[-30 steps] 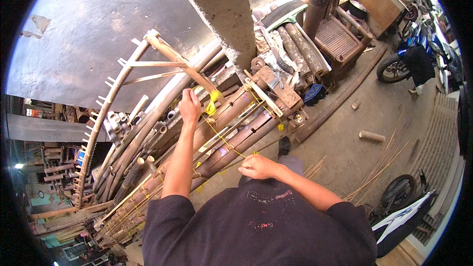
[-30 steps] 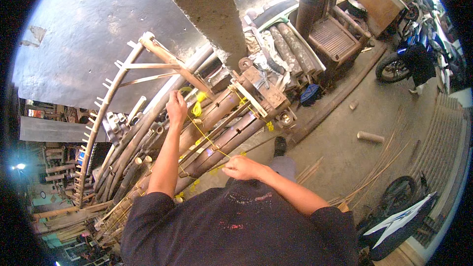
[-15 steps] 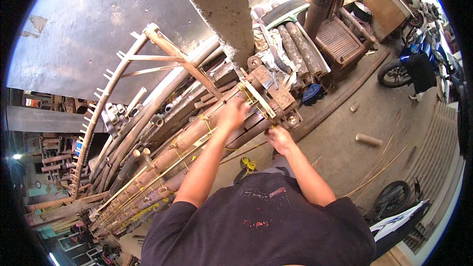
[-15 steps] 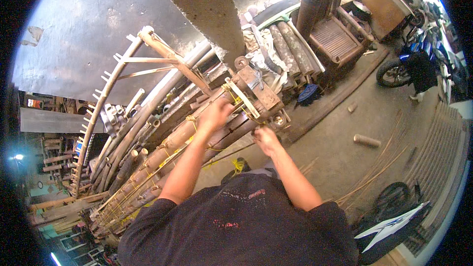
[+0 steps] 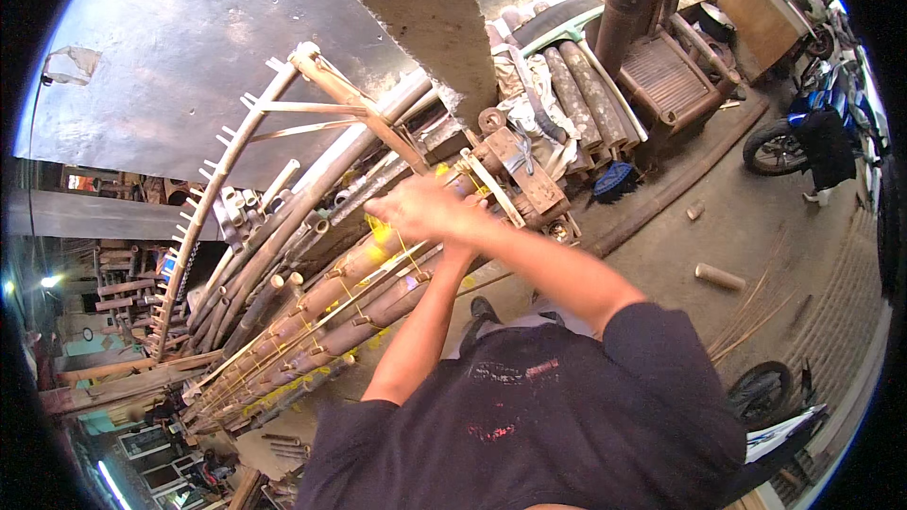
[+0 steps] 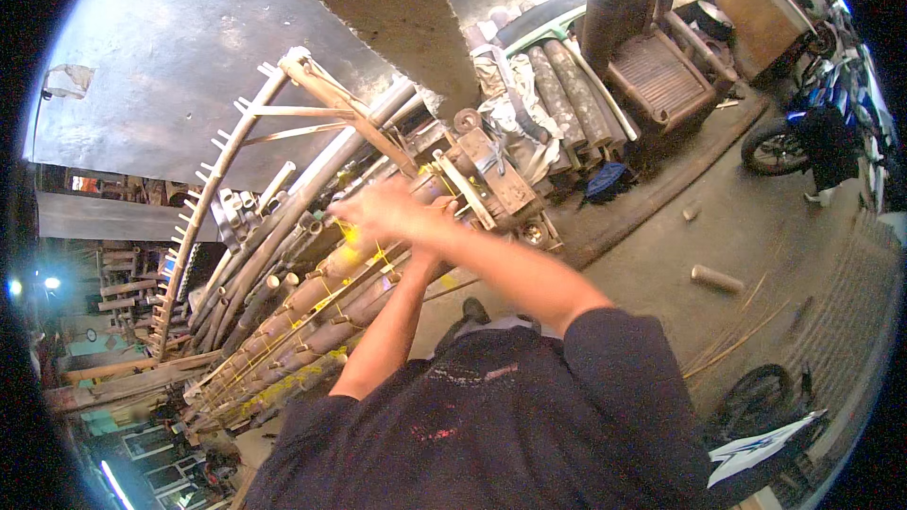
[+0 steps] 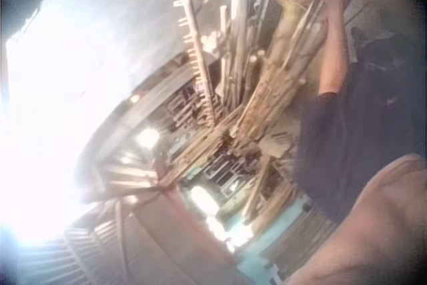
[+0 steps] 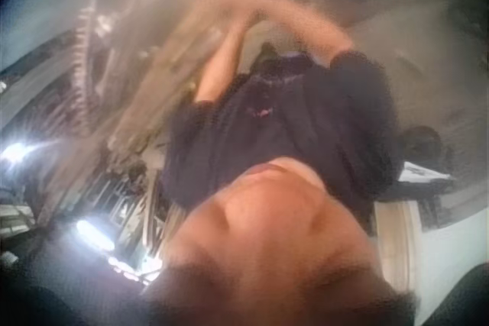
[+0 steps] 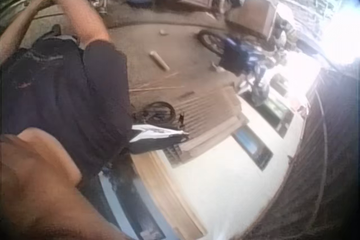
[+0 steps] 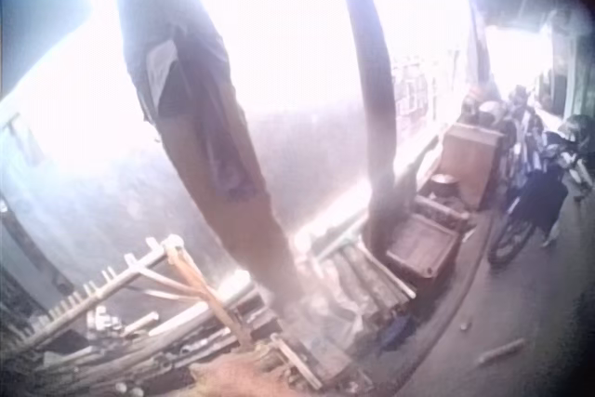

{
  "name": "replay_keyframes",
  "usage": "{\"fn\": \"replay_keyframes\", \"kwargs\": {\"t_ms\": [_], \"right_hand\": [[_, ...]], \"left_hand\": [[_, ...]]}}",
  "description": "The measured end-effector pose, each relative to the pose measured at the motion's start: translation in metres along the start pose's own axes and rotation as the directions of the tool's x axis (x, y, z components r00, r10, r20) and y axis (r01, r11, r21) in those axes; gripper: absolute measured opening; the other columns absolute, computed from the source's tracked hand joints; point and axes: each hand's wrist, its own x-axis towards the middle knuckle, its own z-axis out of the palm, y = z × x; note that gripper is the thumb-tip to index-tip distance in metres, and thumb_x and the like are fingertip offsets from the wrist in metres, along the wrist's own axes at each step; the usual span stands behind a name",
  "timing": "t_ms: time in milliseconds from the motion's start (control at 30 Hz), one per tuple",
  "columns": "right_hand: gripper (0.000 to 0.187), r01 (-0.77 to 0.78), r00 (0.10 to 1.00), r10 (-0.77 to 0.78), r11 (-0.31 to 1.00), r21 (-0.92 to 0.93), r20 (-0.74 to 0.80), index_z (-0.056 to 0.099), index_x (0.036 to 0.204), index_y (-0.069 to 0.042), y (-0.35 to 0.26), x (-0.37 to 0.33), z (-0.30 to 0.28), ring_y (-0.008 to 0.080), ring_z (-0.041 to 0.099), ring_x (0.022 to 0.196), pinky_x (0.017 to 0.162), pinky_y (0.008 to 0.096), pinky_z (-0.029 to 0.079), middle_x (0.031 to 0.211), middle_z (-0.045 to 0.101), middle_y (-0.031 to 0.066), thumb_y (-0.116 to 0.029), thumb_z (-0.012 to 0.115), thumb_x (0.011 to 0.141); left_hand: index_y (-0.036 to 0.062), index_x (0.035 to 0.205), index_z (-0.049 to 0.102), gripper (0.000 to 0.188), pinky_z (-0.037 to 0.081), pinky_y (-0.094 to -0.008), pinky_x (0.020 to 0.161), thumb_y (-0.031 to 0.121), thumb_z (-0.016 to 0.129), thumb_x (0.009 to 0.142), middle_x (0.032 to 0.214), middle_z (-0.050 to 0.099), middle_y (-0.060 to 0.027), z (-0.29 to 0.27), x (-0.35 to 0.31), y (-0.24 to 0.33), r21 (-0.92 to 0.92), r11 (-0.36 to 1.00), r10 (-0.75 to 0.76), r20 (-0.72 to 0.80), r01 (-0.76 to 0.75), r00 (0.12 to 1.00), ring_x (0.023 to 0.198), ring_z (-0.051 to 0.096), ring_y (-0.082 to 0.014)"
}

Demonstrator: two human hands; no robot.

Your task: The person assembles a bamboo structure by securing thin bamboo strips to a larger bamboo frame using yellow plastic ties. They use a knife to cut the ties and a hammer to tap the strips into place.

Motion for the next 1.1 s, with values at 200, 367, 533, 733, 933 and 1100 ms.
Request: {"fn": "replay_keyframes", "kwargs": {"t_ms": [200, 367, 533, 733, 933, 1100], "right_hand": [[0.047, -0.217, 0.905, 0.274, 0.955, -0.202, 0.326, 0.076, 0.104, -0.011, 0.126, 0.052, -0.018, 0.0298, 0.066, 0.107, 0.095, 0.0586, 0.042, 0.115, 0.071, 0.017, -0.051, 0.053, 0.097], [0.035, 0.371, 0.882, -0.448, 0.851, 0.372, 0.146, 0.065, 0.096, 0.001, 0.07, -0.072, -0.06, 0.0426, 0.067, 0.083, 0.077, 0.0525, 0.052, 0.099, 0.069, 0.0257, -0.033, 0.055, 0.1], [0.041, -0.08, 0.989, 0.061, 0.986, 0.145, 0.133, 0.065, 0.08, -0.001, 0.126, -0.191, 0.041, 0.0467, 0.063, 0.08, 0.073, 0.0541, 0.049, 0.08, 0.064, 0.0261, -0.034, 0.053, 0.101], [0.039, -0.001, 1.0, 0.002, 0.999, -0.037, 0.031, 0.064, 0.076, -0.004, 0.114, -0.195, 0.061, 0.0394, 0.064, 0.076, 0.083, 0.0475, 0.05, 0.074, 0.064, 0.0218, -0.034, 0.056, 0.1], [0.031, -0.027, 0.991, 0.012, 0.994, -0.109, -0.134, 0.062, 0.072, -0.006, 0.103, -0.198, 0.075, 0.0373, 0.064, 0.072, 0.086, 0.0458, 0.05, 0.066, 0.061, 0.0171, -0.026, 0.062, 0.095], [0.018, -0.156, 0.955, 0.059, 0.934, -0.322, -0.292, 0.061, 0.081, -0.002, 0.051, -0.172, 0.119, 0.0359, 0.065, 0.082, 0.086, 0.0475, 0.05, 0.081, 0.064, 0.0203, -0.017, 0.066, 0.088]], "left_hand": [[0.0076, 0.105, 0.069, 0.037, 0.038, -0.0574, 0.091, 0.035, 0.045, 0.106, 0.099, 0.07, -0.0223, -0.044, -0.005, 0.069, -0.078, 0.997, -0.013, 0.065, 0.018, 0.998, 0.099, 0.065, -0.0438], [0.0094, 0.104, 0.068, 0.033, 0.037, -0.0551, 0.088, 0.033, 0.045, 0.106, 0.095, 0.071, -0.0198, -0.027, -0.01, 0.054, 0.074, 0.997, -0.035, 0.016, 0.034, 0.999, 0.096, 0.066, -0.0393], [0.0114, 0.1, 0.072, 0.031, 0.046, -0.0451, 0.088, 0.03, 0.048, 0.106, 0.092, 0.074, -0.0109, -0.034, -0.008, 0.067, 0.094, 0.994, 0.066, -0.11, -0.055, 0.992, 0.089, 0.069, -0.0282], [0.0002, 0.098, 0.07, 0.03, 0.049, -0.0349, 0.064, 0.022, 0.051, 0.105, 0.073, 0.068, -0.0092, -0.103, 0.118, 0.093, -0.531, 0.841, -0.035, -0.247, -0.105, 0.968, 0.067, 0.065, -0.0204], [0.0031, 0.098, 0.068, 0.03, 0.048, -0.0574, 0.09, 0.028, 0.053, 0.099, 0.101, 0.069, -0.0267, -0.033, 0.147, -0.013, 0.11, 0.989, 0.115, -0.127, -0.101, 0.985, 0.1, 0.064, -0.0466], [0.0004, 0.117, 0.067, 0.038, 0.049, -0.0495, 0.099, 0.031, 0.056, 0.098, 0.117, 0.067, -0.0267, -0.15, 0.102, -0.034, 0.098, 0.989, 0.102, 0.082, -0.11, 0.991, 0.114, 0.062, -0.044]]}}
